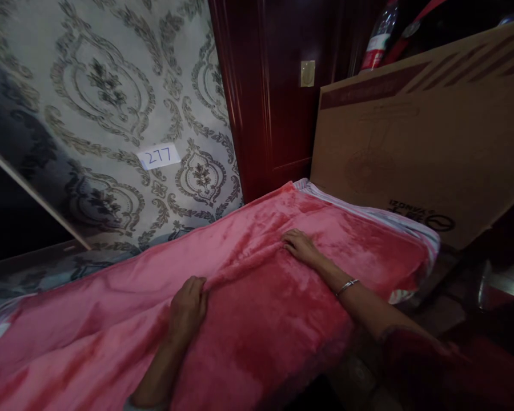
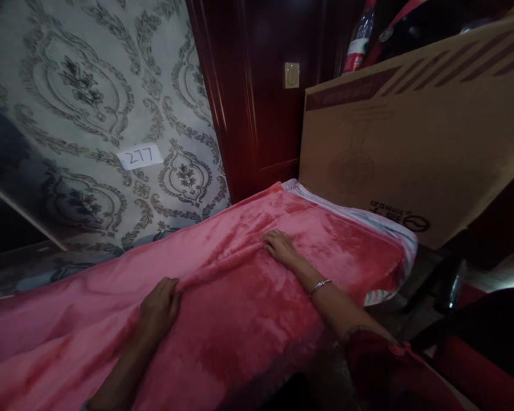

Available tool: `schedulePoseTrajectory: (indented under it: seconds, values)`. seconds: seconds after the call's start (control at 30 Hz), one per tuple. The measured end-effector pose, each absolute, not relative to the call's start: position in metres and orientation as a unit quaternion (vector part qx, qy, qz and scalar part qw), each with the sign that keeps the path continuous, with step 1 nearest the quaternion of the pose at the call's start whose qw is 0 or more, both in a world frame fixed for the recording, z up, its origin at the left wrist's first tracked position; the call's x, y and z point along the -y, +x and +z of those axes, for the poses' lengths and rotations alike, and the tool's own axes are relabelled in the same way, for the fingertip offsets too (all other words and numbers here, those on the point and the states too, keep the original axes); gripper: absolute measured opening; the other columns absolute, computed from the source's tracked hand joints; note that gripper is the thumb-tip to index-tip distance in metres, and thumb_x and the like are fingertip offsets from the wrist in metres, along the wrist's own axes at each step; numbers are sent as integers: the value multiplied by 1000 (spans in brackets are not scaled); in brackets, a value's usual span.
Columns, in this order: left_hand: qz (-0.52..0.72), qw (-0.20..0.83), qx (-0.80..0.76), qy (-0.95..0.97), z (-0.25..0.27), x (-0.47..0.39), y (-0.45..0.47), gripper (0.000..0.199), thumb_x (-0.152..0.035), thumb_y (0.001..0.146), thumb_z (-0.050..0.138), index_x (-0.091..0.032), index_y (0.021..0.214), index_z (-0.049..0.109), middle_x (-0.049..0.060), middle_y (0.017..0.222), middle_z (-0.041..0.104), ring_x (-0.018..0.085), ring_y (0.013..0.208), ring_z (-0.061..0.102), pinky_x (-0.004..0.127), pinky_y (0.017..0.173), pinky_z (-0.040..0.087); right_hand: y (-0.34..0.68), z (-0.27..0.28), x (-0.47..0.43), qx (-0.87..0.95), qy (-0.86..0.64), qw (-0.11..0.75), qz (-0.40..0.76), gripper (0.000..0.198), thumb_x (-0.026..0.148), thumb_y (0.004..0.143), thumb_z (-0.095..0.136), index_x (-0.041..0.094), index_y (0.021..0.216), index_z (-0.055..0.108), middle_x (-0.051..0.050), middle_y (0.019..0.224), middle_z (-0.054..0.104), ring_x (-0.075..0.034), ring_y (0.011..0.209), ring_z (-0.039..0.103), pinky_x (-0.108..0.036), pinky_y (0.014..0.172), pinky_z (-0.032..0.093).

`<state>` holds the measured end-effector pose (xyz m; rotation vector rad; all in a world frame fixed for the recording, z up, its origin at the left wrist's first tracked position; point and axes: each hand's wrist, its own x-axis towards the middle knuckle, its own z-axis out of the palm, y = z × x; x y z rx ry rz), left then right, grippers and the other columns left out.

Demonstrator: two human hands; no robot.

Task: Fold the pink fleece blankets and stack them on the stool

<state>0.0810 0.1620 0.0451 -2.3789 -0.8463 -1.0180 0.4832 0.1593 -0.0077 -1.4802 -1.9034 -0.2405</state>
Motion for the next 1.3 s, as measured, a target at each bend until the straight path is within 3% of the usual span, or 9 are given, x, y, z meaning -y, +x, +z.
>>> schedulePoseTrajectory:
  seconds: [0.1, 0.23, 0.37, 0.6, 0.87, 1.17, 1.3]
  values:
    - [-371, 246, 278, -851, 52, -158, 82, 17, -19, 95, 40, -18, 94, 57, 6, 80, 65, 18, 72, 64, 27, 67, 48, 478, -2, -161, 711, -590, 364, -118, 15, 19, 94, 51, 16, 89, 65, -9, 90, 67, -22, 86, 57, -34, 80, 44]
    - [-377, 278, 272, -841, 61, -153, 79, 13, -21, 96, 45, -19, 88, 55, 3, 74, 62, 17, 67, 61, 27, 63, 45, 474, 8, -150, 671, -577, 422, -194, 22, 23, 99, 42, 18, 93, 62, -10, 88, 63, -24, 86, 54, -35, 79, 43]
    - [-386, 296, 278, -828, 62, -155, 71, 15, -24, 97, 46, -20, 84, 54, 1, 70, 60, 17, 63, 60, 28, 60, 42, 466, 14, -142, 678, -568, 413, -217, 27, 27, 102, 37, 19, 93, 61, -10, 86, 61, -24, 84, 53, -36, 77, 42]
    - [-396, 271, 311, -821, 52, -160, 61, 17, -27, 96, 45, -22, 85, 56, 1, 72, 65, 17, 64, 63, 28, 59, 41, 461, 17, -138, 667, -567, 424, -232, 29, 29, 103, 36, 20, 91, 61, -9, 85, 60, -24, 83, 53, -36, 78, 41]
    - [-344, 214, 332, -852, 57, -157, 64, 29, -32, 97, 39, -24, 71, 48, -2, 61, 56, 16, 56, 59, 29, 57, 40, 459, 17, -140, 682, -554, 424, -217, 26, 26, 102, 38, 19, 90, 60, -9, 86, 62, -23, 83, 54, -35, 77, 41]
    - [-250, 165, 410, -861, 59, -164, 78, 34, -45, 94, 37, -23, 80, 59, 6, 78, 70, 24, 76, 65, 35, 70, 48, 457, 18, -136, 687, -554, 426, -198, 24, 23, 101, 41, 18, 90, 62, -9, 86, 63, -22, 84, 54, -34, 78, 41]
    - [-261, 158, 364, -880, 73, -155, 126, 33, -44, 91, 46, -19, 105, 63, 13, 99, 71, 29, 95, 64, 42, 83, 49, 456, 19, -135, 686, -551, 429, -202, 27, 25, 102, 40, 19, 88, 61, -9, 86, 63, -22, 83, 53, -34, 77, 41]
